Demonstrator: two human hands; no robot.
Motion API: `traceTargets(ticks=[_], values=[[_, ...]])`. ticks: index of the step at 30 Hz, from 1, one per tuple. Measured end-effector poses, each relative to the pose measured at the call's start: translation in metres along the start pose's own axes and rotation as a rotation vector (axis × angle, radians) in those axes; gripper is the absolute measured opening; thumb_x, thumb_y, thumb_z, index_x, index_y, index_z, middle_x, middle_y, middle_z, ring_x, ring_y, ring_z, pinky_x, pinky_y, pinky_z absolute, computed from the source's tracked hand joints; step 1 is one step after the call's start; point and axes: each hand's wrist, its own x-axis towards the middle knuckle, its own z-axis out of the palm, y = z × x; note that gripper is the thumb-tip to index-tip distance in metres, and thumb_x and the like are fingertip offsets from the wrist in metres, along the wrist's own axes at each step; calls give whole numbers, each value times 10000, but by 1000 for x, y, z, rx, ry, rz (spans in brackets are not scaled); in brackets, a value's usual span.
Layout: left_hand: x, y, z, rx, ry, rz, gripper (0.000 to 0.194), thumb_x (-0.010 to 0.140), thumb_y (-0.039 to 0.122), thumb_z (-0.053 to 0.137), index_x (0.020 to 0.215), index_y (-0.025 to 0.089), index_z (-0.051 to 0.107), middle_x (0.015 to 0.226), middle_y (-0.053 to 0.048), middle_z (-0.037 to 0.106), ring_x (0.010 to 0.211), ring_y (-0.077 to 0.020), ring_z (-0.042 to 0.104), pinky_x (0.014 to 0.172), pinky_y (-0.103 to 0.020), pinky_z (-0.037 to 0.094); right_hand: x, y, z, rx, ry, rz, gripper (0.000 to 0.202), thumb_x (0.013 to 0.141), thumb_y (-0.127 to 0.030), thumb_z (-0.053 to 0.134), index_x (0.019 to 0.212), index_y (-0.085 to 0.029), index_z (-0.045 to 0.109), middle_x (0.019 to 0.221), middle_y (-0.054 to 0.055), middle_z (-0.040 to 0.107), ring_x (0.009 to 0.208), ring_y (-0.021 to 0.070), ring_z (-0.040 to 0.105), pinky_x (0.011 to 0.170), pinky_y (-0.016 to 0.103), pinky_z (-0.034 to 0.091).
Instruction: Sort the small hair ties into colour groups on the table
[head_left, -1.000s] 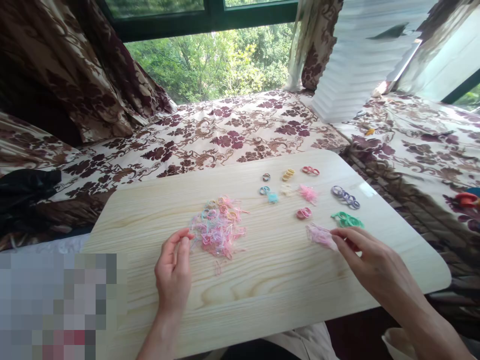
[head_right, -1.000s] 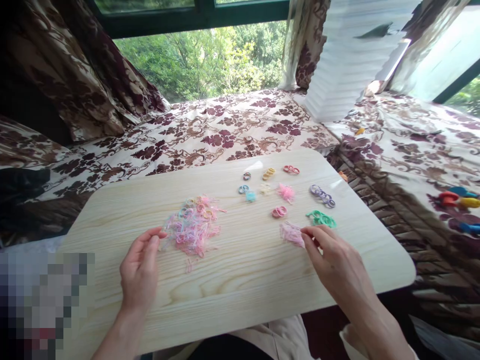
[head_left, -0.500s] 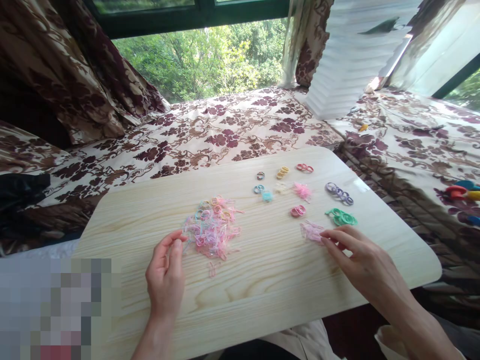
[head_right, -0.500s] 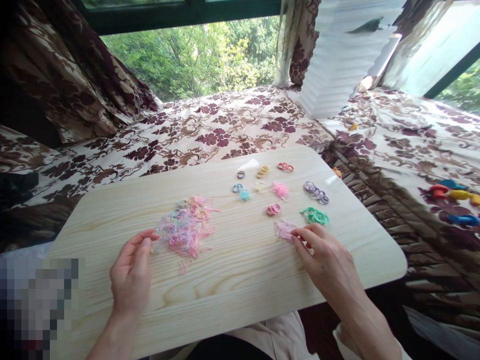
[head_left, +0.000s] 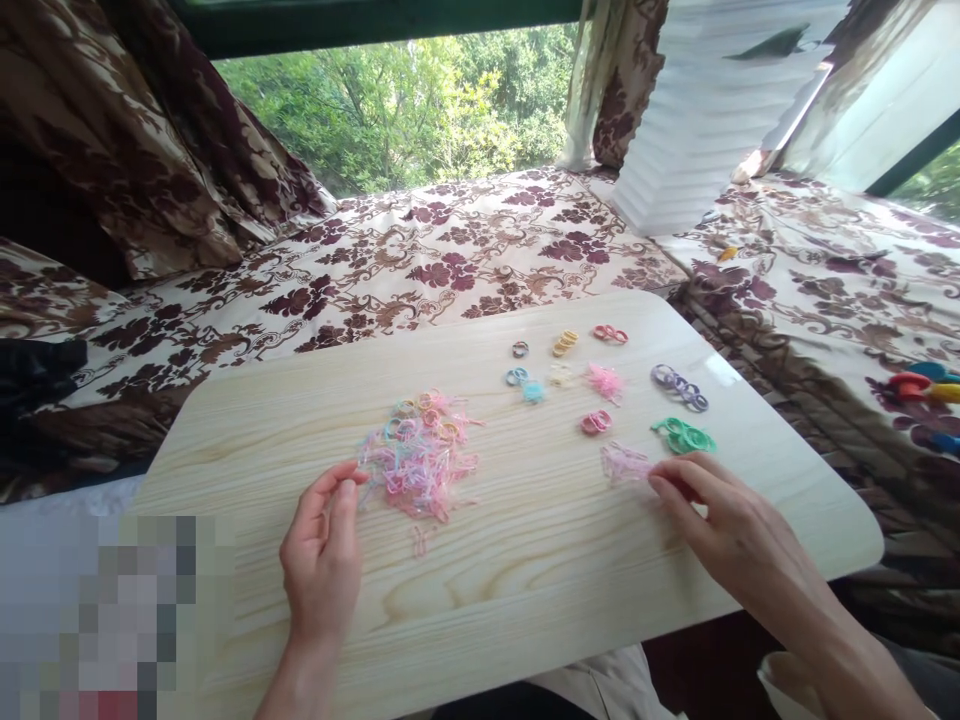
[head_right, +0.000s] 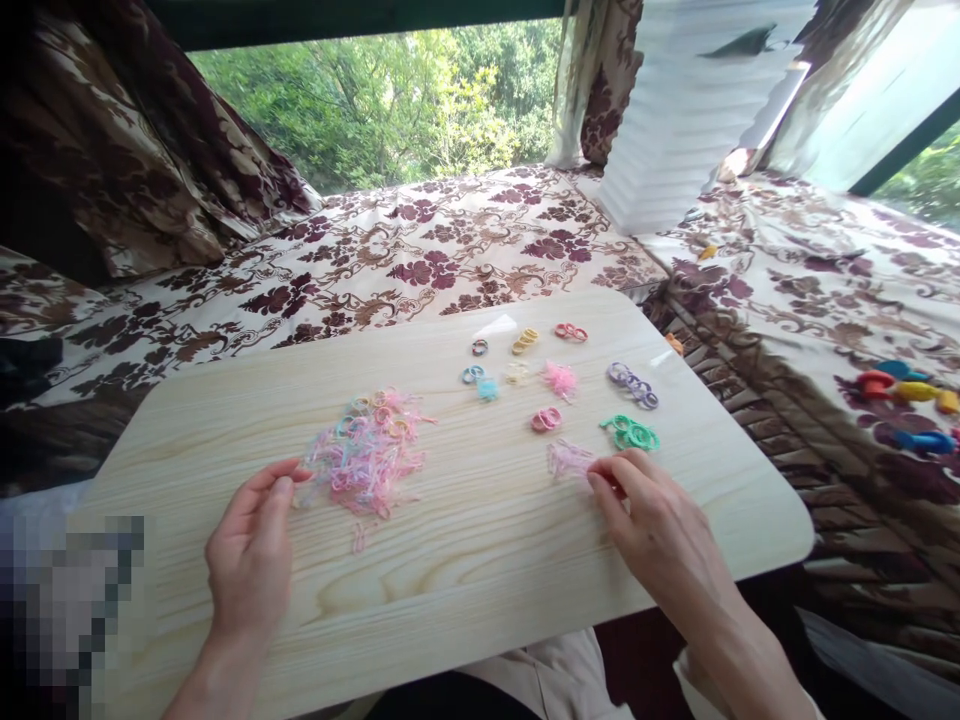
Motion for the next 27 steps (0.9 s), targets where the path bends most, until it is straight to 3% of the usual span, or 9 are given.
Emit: traceTargets(ticks=[14, 27], values=[[0, 0, 0, 10, 7, 12, 305, 857, 436, 587, 1018, 191, 672, 942, -32, 710, 957, -207, 650, 935, -346, 484, 9, -8, -11, 96, 94, 24, 294, 918, -466, 439, 819, -261, 626, 876, 41, 670, 713, 177, 630, 640, 301, 487], [2, -5, 0, 10, 22, 42, 285, 853, 424, 593, 996, 192, 677, 934, -28, 708, 929, -199, 645, 961, -352, 476, -13, 4, -14, 104, -12, 29, 309, 905, -441, 454, 873, -258, 701, 943, 39, 722, 769, 177, 688, 614, 275, 521]])
